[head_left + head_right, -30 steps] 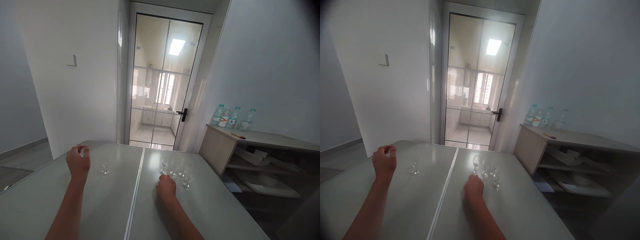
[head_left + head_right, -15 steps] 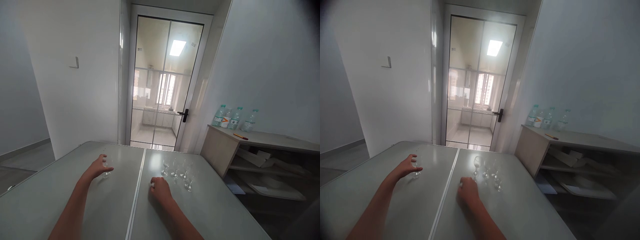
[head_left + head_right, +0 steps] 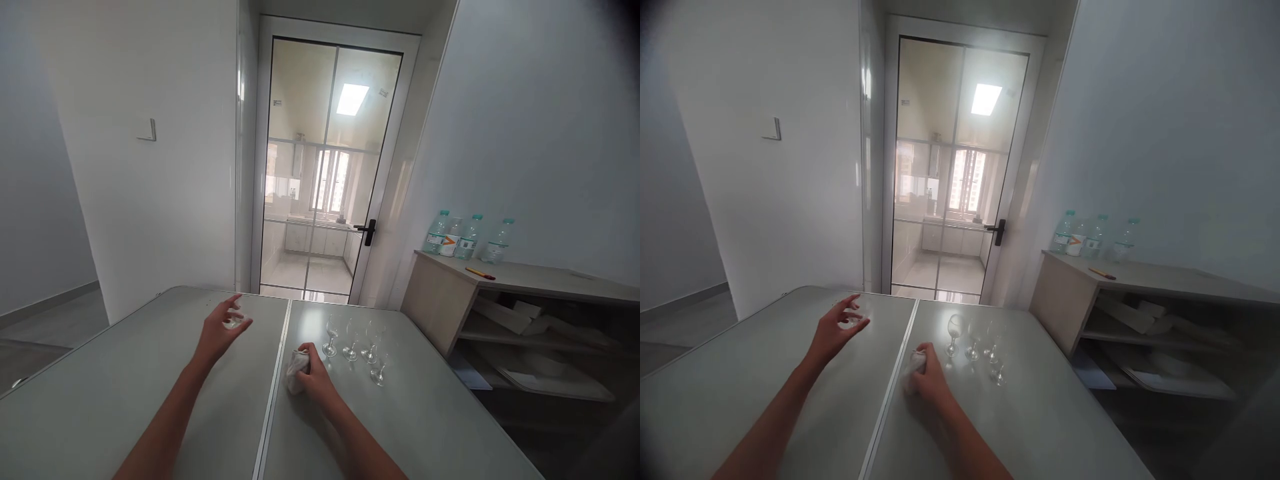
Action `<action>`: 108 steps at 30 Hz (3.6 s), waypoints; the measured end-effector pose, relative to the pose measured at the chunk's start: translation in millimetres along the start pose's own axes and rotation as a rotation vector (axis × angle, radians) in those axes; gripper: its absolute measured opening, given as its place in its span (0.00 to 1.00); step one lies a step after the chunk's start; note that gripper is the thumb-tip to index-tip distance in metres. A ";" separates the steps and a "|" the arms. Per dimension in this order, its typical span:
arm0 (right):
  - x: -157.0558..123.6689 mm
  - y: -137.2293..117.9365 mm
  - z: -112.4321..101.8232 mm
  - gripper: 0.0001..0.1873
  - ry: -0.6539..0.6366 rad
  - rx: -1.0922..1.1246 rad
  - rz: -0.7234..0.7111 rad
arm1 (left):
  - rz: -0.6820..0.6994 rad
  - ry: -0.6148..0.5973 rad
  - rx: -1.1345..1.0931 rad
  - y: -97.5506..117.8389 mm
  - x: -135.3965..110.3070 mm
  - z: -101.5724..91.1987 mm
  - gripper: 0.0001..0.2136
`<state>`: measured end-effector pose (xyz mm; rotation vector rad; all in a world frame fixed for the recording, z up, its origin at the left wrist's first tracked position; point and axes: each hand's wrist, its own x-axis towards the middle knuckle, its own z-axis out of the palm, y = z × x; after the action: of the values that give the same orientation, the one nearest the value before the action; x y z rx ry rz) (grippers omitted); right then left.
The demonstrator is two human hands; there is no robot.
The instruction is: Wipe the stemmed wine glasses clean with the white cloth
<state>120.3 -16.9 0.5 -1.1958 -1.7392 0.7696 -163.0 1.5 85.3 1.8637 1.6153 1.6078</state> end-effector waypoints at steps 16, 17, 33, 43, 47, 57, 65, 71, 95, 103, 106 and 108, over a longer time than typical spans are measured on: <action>3.6 -24.3 -31.6 0.19 0.256 0.048 -0.218 | 0.346 -0.129 0.114 19.6 -47.5 73.1 0.23; 4.0 -24.6 -31.9 0.18 0.241 0.085 -0.197 | 0.341 -0.128 0.113 18.9 -47.3 72.9 0.23; -4.7 -27.5 -39.0 0.16 0.570 0.088 -0.168 | 0.621 -0.282 0.279 8.7 -53.4 80.3 0.28; -7.6 -24.9 -39.2 0.15 0.069 0.037 -0.393 | 0.868 -0.094 0.392 14.1 -59.5 84.0 0.22; -9.9 -21.9 -40.0 0.22 -0.039 0.077 -0.368 | 0.918 -0.127 0.429 26.1 -58.4 83.7 0.23; -6.5 -23.3 -43.6 0.20 0.060 0.057 -0.372 | 0.784 -0.115 0.452 17.6 -53.7 85.4 0.22; -0.2 -19.6 -47.6 0.18 -0.015 0.276 -0.242 | 0.866 -0.125 0.457 27.8 -60.3 87.8 0.23; 0.4 -23.6 -47.2 0.18 0.004 0.221 -0.260 | 0.692 -0.247 0.208 31.8 -63.0 83.1 0.26; 8.5 -19.8 -54.2 0.17 0.264 0.565 -0.066 | 0.491 -0.385 0.149 33.0 -71.2 96.8 0.29; 0.8 -27.6 -62.4 0.27 -0.059 0.340 -0.236 | 0.530 -0.244 0.201 31.6 -69.6 94.2 0.26; 1.3 -26.9 -63.8 0.26 -0.072 0.375 -0.220 | 0.269 -0.473 -0.062 49.9 -66.3 86.8 0.22; 3.1 -25.8 -64.1 0.20 -0.057 0.454 -0.189 | 0.088 -0.644 -0.302 62.9 -63.8 81.5 0.20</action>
<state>167.1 -22.0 51.2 -0.6998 -1.5812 1.0225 -50.0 -35.2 61.8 2.0106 0.9726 1.0318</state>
